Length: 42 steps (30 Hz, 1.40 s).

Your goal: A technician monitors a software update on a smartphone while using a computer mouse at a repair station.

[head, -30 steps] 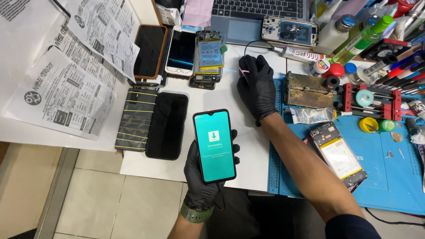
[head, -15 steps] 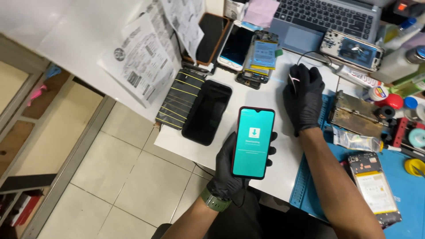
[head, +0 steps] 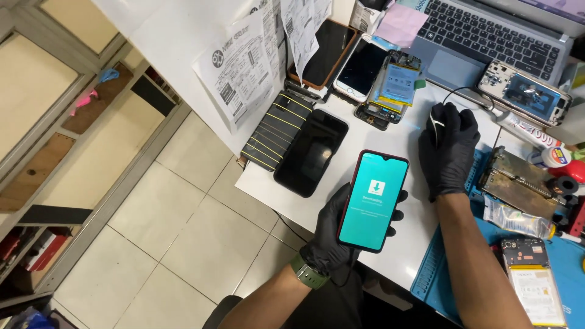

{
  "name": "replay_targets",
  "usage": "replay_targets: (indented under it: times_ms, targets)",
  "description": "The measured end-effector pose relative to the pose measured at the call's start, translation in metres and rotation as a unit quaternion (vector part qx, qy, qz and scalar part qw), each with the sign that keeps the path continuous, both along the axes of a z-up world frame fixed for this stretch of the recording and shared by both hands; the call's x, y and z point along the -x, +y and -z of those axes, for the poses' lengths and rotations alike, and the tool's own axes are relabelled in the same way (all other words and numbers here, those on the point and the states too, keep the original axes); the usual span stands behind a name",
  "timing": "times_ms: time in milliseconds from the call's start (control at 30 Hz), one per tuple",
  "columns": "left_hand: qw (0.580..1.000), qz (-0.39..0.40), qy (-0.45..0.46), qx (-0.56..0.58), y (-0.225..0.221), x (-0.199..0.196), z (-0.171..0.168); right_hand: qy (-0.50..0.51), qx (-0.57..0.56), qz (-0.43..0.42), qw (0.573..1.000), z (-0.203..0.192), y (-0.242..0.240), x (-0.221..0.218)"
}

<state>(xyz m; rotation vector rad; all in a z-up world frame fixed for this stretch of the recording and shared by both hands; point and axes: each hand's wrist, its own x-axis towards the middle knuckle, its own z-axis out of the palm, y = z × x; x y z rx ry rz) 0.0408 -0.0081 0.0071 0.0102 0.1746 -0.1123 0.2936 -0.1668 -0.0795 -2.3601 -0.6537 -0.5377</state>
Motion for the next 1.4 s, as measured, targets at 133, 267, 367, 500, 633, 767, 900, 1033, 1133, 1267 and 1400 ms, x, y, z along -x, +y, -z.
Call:
replay_targets:
  times_ms: [133,267,367,500,633,767,900,1033,1133,1267,1400]
  targets:
    - [0.998,0.043,-0.046,-0.013,0.011,-0.001,0.01,0.011,0.003,-0.003,1.0,0.001,-0.002,-0.002]
    - [0.998,0.043,-0.042,0.016,0.007,-0.001,0.02,0.016,-0.001,-0.002,1.0,0.004,-0.004,-0.002]
    - [0.998,0.051,-0.037,0.026,0.008,-0.003,0.024,0.024,-0.008,0.002,1.0,0.0,-0.004,0.0]
    - [0.996,0.073,-0.041,0.008,0.013,-0.005,0.019,0.052,-0.011,0.004,0.999,-0.001,-0.003,-0.001]
    - [0.997,0.075,-0.025,0.006,0.013,-0.008,0.026,0.059,-0.006,0.02,0.998,-0.003,0.001,-0.002]
    - [0.994,0.099,-0.031,0.025,0.017,-0.011,0.03,0.063,0.005,0.037,0.997,-0.005,0.003,-0.002]
    - [0.992,0.115,-0.04,0.033,0.018,-0.013,0.035,0.06,0.006,0.034,0.998,-0.003,0.0,-0.001]
    - [0.988,0.133,-0.053,0.049,0.02,-0.014,0.041,0.043,0.002,0.031,0.999,0.008,0.001,-0.01]
    - [0.984,0.154,-0.065,0.065,0.02,-0.014,0.046,0.015,0.001,0.025,1.0,0.008,0.009,-0.013]
    - [0.976,0.178,-0.087,0.091,0.02,-0.017,0.052,0.02,-0.052,0.024,0.998,-0.001,0.013,-0.01]
    - [0.969,0.189,-0.109,0.113,0.023,-0.017,0.058,0.018,-0.011,0.015,1.0,0.008,0.005,-0.011]
